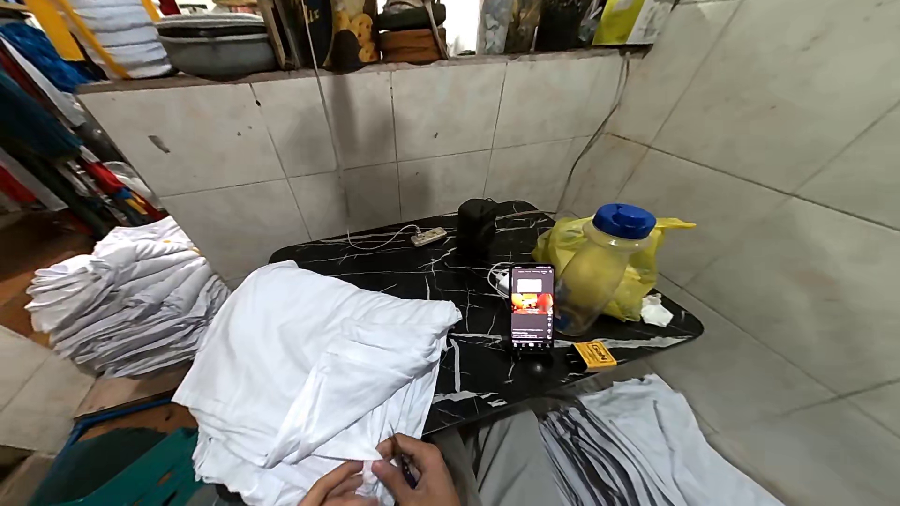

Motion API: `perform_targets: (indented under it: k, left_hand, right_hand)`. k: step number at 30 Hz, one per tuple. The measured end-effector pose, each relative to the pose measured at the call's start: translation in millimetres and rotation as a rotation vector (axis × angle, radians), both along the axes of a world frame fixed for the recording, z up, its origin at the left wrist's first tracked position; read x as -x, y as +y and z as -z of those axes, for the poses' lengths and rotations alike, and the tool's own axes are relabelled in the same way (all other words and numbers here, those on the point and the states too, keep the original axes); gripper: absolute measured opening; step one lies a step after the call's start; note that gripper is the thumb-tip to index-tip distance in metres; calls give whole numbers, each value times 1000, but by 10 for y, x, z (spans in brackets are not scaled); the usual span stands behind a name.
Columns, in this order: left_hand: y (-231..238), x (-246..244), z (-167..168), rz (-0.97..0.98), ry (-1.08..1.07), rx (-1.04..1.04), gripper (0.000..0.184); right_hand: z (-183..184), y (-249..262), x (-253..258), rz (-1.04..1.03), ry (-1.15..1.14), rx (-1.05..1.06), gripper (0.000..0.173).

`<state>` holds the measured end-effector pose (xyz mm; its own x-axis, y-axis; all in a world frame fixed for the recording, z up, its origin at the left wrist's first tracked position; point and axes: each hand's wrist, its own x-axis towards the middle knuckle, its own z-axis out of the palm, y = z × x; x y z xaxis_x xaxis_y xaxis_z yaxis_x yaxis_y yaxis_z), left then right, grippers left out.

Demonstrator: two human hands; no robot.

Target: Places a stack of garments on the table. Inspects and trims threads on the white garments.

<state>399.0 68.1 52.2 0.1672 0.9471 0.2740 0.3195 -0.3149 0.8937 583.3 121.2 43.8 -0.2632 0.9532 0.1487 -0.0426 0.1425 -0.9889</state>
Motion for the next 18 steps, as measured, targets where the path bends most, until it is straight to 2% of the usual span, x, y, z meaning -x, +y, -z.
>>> perform_targets:
  k: [2,6,10,14,18]
  left_hand:
    - [8,-53,-7,-101,-80,-28,20]
    - [77,-216,53,-237,-89,-122,35]
    - [118,-343,161,-361,-80,-287,17]
    - [102,-371,261,-383,-115,-354,10]
    - [89,-343,254,-421,-26,-344,5]
  right_hand:
    - [18,8,-40,-56,146,81,12]
    - [-9,-14,-66,-97,256,268,10]
    - [13,-13,-101,-141,311,365,7]
    - [50,-27,-86,-112,294,282,5]
    - [60,-42,-62,-66,204,123,8]
